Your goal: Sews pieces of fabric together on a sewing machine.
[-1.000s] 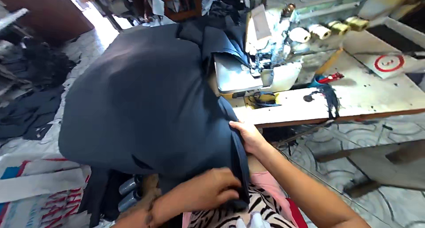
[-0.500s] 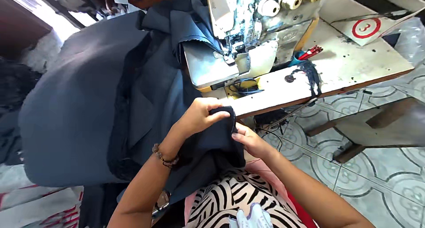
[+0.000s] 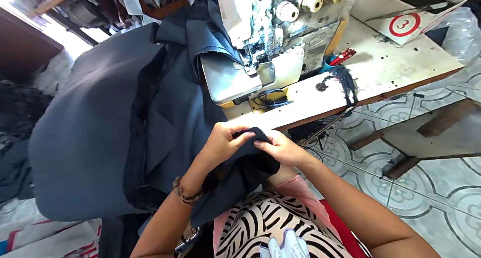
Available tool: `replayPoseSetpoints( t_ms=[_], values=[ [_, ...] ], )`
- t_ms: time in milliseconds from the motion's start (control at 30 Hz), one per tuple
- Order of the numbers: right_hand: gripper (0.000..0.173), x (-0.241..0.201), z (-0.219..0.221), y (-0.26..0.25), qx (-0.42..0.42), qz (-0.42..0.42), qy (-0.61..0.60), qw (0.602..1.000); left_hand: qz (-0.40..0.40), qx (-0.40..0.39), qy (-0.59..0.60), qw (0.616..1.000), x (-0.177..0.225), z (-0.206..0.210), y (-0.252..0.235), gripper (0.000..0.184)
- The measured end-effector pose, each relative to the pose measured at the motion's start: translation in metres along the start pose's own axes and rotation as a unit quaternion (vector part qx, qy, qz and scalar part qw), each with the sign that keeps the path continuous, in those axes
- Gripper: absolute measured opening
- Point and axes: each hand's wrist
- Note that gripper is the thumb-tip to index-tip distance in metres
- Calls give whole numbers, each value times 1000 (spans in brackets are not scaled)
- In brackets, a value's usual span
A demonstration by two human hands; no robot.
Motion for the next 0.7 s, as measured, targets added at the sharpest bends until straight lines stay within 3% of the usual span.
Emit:
replayPoseSetpoints(
  t_ms=[100,200,300,433,500,600,700],
  values=[
    [20,-8,0,-8,-15,-30,-12,999,43,14,-21,999,3,3,-2,11],
    [12,-8,7,-12,13,-31,-5,999,83,47,-35,995,0,6,-2,10],
    [15,-4,12,-7,41,-19,34,998,134,55,-63,987,-5,12,-2,11],
    [22,-9,9,20,47,-45,143,988,99,-101,-94,986,-3,3,-10,48],
    [23,-15,0,41,66,-95,191,975,91,-183,-139,969,-5,-7,-18,56],
    [23,-34,-31,82,128,-142,195,962,67,-223,-240,942,-12,-33,-21,38],
    [15,-56,-67,123,269,-140,143,942,5,-203,-252,946,-17,-69,-4,20]
  ],
)
Point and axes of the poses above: each hand's wrist, its own y-axis away from the middle knuckle, its own z-axis out of the palm, x = y × z, and after that the axes turned 11 degrees about -x, right-handed
